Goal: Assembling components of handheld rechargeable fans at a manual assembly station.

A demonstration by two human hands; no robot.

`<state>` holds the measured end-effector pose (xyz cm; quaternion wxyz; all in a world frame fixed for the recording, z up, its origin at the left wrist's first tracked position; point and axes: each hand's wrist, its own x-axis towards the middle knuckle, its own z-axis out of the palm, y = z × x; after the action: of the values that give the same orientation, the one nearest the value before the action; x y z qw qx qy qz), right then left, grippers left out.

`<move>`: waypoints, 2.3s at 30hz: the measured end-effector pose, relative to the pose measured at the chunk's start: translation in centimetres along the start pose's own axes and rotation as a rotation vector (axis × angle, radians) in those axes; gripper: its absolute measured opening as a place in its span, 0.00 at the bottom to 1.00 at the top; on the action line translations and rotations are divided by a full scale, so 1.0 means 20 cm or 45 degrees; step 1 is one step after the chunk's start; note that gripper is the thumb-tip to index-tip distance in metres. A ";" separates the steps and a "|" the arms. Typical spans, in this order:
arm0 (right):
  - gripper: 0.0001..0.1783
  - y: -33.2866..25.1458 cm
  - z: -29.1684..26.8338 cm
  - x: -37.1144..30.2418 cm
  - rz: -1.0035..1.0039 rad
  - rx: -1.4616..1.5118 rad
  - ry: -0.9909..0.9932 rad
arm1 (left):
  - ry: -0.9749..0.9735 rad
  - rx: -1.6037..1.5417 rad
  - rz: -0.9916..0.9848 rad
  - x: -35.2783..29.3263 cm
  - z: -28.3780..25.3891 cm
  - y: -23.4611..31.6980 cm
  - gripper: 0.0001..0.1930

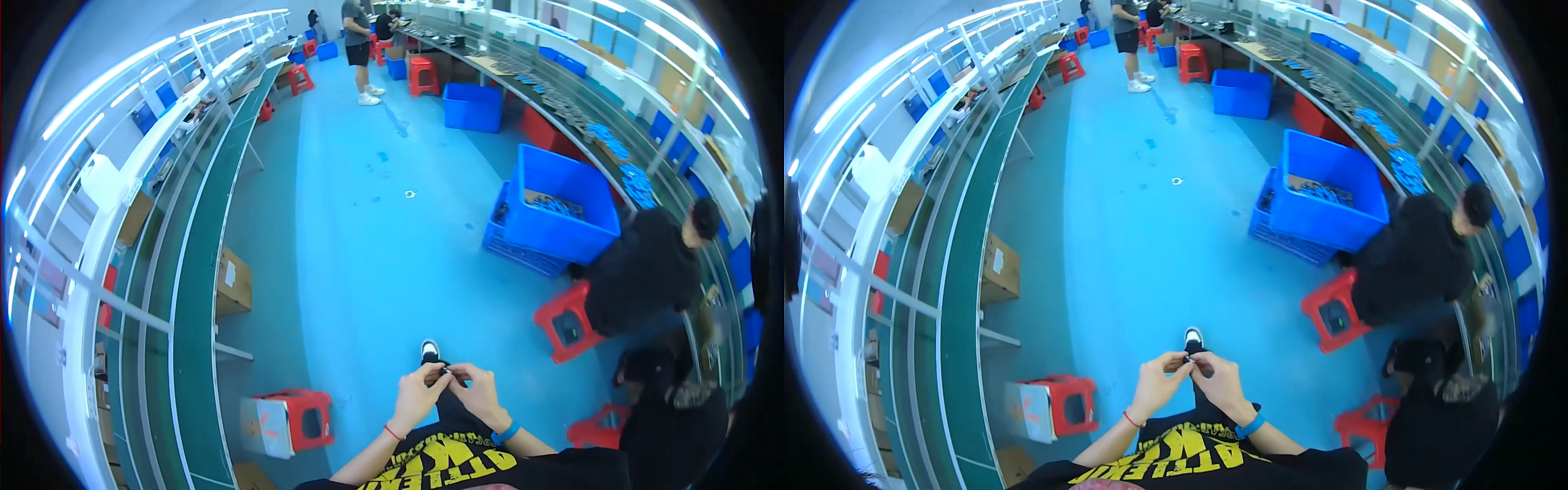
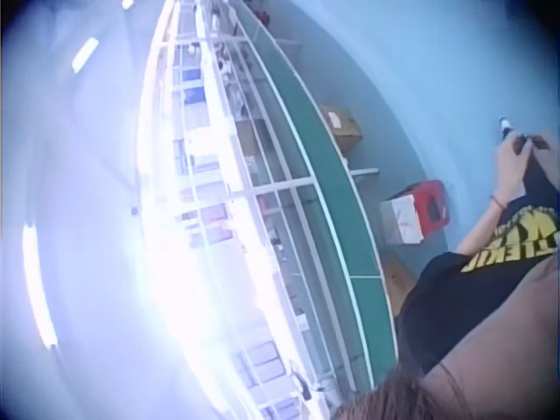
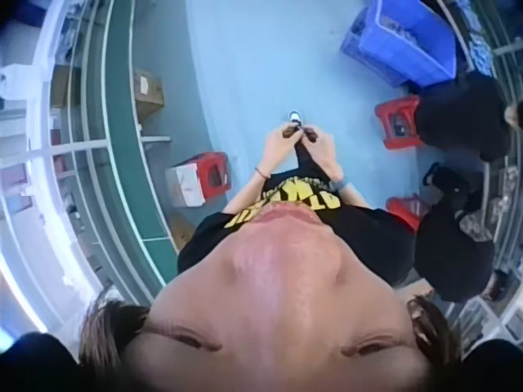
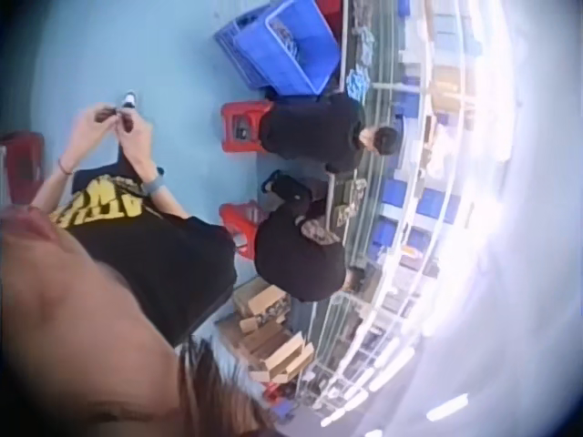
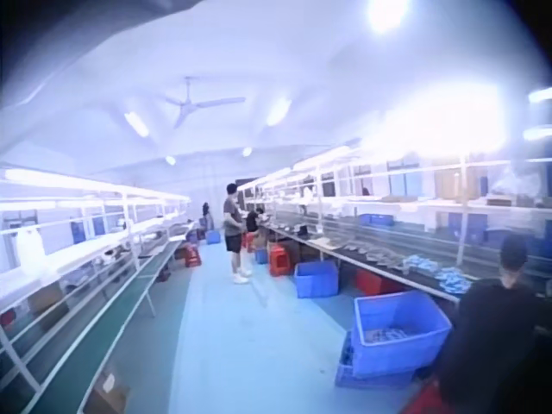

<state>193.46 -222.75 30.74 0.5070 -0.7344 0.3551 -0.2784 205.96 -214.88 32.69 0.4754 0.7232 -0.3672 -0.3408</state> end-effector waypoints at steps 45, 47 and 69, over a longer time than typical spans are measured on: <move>0.12 -0.36 2.76 10.26 -0.009 0.021 -0.482 | 0.175 -0.153 -0.170 9.70 -4.08 -0.06 0.13; 0.12 -0.38 2.78 10.65 0.053 0.088 -0.357 | 0.009 -0.052 -0.100 10.17 -4.21 0.03 0.13; 0.11 -0.16 3.23 15.81 0.048 -0.002 -0.158 | -0.040 -0.137 -0.056 15.25 -5.23 0.36 0.13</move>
<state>431.34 -440.79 27.67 0.5325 -0.7439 0.3370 -0.2226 444.42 -432.07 28.54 0.5002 0.6991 -0.3396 -0.3817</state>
